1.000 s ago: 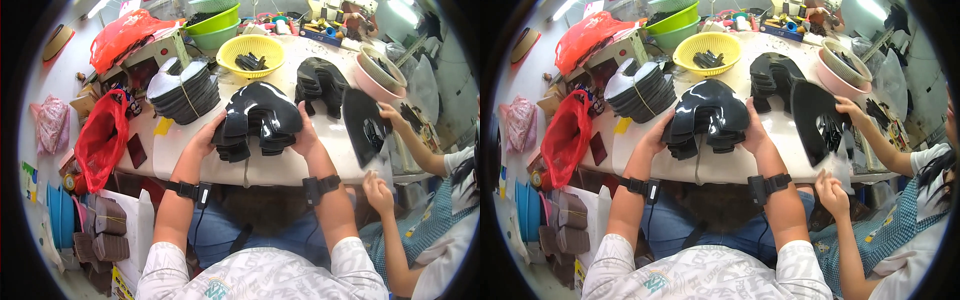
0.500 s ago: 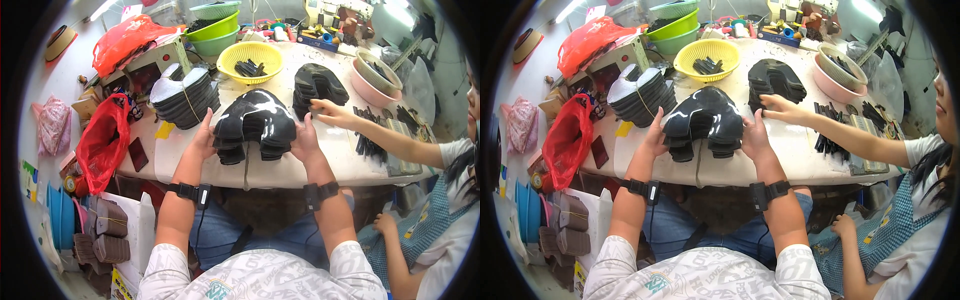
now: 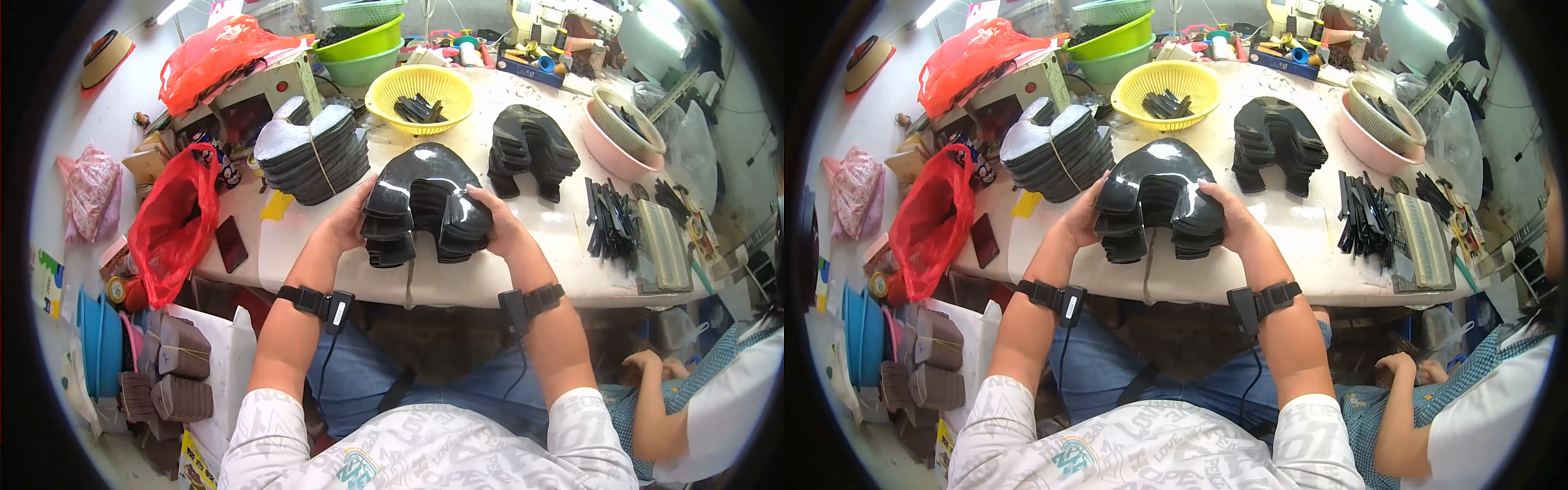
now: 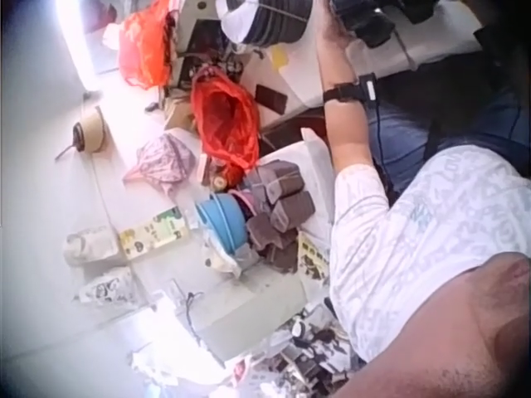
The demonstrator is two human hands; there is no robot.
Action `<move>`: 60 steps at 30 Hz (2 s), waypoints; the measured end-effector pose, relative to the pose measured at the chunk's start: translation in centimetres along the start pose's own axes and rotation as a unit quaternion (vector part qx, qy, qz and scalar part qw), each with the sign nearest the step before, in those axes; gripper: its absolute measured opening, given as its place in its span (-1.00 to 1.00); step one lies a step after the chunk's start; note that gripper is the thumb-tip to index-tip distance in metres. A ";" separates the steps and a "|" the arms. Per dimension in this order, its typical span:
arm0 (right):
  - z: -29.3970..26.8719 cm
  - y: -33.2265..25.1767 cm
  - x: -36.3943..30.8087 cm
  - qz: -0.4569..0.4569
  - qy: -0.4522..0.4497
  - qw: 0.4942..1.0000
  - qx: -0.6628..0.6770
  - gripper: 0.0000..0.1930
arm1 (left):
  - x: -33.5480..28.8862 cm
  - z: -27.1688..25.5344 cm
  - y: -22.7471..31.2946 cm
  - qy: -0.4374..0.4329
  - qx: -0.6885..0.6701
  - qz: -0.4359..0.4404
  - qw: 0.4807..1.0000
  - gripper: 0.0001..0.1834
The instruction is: The recorder is sorting and counting stacks of black shoe heel or upper components at a manufacturing workbench.
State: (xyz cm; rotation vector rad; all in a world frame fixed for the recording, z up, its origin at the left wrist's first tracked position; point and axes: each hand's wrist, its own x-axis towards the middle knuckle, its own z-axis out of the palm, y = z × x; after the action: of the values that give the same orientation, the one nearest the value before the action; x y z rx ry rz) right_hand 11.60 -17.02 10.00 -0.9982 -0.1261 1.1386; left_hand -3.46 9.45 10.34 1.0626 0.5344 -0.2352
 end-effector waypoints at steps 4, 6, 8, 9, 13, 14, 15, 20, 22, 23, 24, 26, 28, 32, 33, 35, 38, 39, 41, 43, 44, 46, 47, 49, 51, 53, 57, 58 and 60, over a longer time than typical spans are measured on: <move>0.7 1.3 -0.3 -0.045 0.016 0.999 -0.003 -0.59 | 0.2 0.4 -2.0 -0.036 -0.099 0.125 0.987 -0.39; 0.9 1.6 -0.3 -0.103 0.004 0.994 -0.041 -0.59 | 0.4 0.1 -2.4 -0.029 -0.139 0.159 0.977 -0.41; 0.9 1.7 -0.7 -0.128 -0.010 0.989 -0.071 -0.40 | -0.2 0.3 -2.0 -0.117 -0.063 0.285 0.949 -0.12; 0.7 2.0 -0.8 -0.236 -0.042 0.962 -0.130 -0.29 | -0.4 0.3 -1.9 -0.159 -0.024 0.344 0.925 0.07; -2.5 3.9 -0.6 -0.343 -0.066 0.894 -0.282 0.01 | -0.7 -0.1 -1.3 -0.161 0.118 0.373 0.906 0.47; -3.0 4.8 -0.5 -0.341 -0.039 0.869 -0.357 0.04 | -0.7 -1.2 -1.6 -0.157 0.120 0.373 0.906 0.47; -3.4 5.7 -0.2 -0.347 -0.036 0.851 -0.392 0.12 | -0.5 -2.8 -2.2 -0.153 0.166 0.344 0.911 0.48; -3.4 6.9 -0.3 -0.365 0.002 0.802 -0.473 0.21 | -0.8 -3.3 -3.1 -0.164 0.173 0.305 0.922 0.44; -3.5 7.0 -0.3 -0.372 0.007 0.791 -0.486 0.21 | -0.6 -1.7 -4.1 -0.105 0.155 0.327 0.926 0.43; -3.8 7.1 -0.2 -0.381 0.008 0.790 -0.480 0.19 | -0.7 -1.0 -4.4 -0.048 0.137 0.350 0.925 0.42; -4.1 7.2 -0.3 -0.390 0.010 0.789 -0.475 0.18 | -0.5 -1.4 -4.7 -0.048 0.137 0.352 0.925 0.42; -3.6 7.4 -0.9 -0.389 0.024 0.780 -0.490 0.15 | -0.2 -1.5 -4.9 -0.064 0.163 0.358 0.917 0.42; -2.6 7.7 -2.0 -0.388 0.039 0.771 -0.503 0.13 | -0.8 -1.2 -4.8 -0.079 0.136 0.354 0.922 0.40; 0.9 8.2 -3.9 -0.364 0.113 0.734 -0.562 0.14 | -1.1 -0.3 -4.7 -0.084 0.123 0.360 0.921 0.38; 1.2 8.8 -3.8 -0.393 0.136 0.694 -0.588 0.16 | -0.9 -0.2 -4.7 -0.091 0.121 0.378 0.913 0.38; 1.3 9.7 -2.9 -0.443 0.181 0.632 -0.610 0.18 | -0.1 -0.1 -4.5 -0.101 0.123 0.385 0.909 0.40; 1.1 9.5 -1.3 -0.471 0.195 0.657 -0.555 0.16 | 1.0 -0.4 -3.2 -0.091 0.158 0.419 0.889 0.40; 1.1 9.2 -0.4 -0.472 0.194 0.658 -0.554 0.16 | 1.5 -0.6 -2.4 -0.076 0.190 0.445 0.872 0.40; 0.9 8.6 1.0 -0.515 0.230 0.648 -0.512 0.12 | 1.4 0.9 0.1 -0.085 0.206 0.459 0.860 0.38; 1.4 8.6 1.9 -0.553 0.235 0.614 -0.512 0.13 | 1.9 1.6 1.5 -0.081 0.221 0.498 0.835 0.16; 1.6 8.5 2.2 -0.591 0.237 0.578 -0.510 0.14 | 2.4 1.1 1.5 -0.078 0.222 0.498 0.835 0.16; 0.9 10.3 2.9 -0.569 0.234 0.602 -0.509 0.17 | 4.6 -0.8 0.9 -0.004 0.241 0.454 0.857 -0.06; 0.7 10.8 2.9 -0.543 0.236 0.624 -0.510 0.20 | 5.3 -1.3 0.3 -0.014 0.236 0.446 0.863 -0.24; 0.0 10.9 2.6 -0.521 0.219 0.634 -0.528 0.23 | 5.8 -1.5 -1.3 -0.053 0.141 0.423 0.894 -0.28; -0.6 10.5 1.8 -0.494 0.206 0.644 -0.546 0.26 | 6.3 -1.2 -2.9 -0.062 -0.007 0.389 0.919 -0.38; 0.0 9.3 0.9 -0.508 0.148 0.655 -0.539 0.31 | 6.9 -3.4 -3.0 -0.029 0.049 0.421 0.905 -0.39; -0.9 7.5 1.1 -0.543 0.095 0.629 -0.548 0.33 | 6.9 -0.6 -2.8 0.017 0.040 0.369 0.928 -0.42; -0.9 7.7 1.7 -0.541 0.080 0.646 -0.532 0.34 | 6.4 -0.5 -2.5 0.032 0.017 0.307 0.951 -0.41; -0.9 8.1 2.6 -0.540 0.062 0.662 -0.516 0.35 | 7.8 -1.8 -1.9 0.055 0.018 0.322 0.945 -0.42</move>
State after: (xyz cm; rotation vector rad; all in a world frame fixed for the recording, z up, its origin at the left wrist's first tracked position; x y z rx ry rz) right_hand 7.66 -15.02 2.71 -1.6122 -1.2040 -0.2559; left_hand 1.77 10.68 4.08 1.2358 0.2576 0.3926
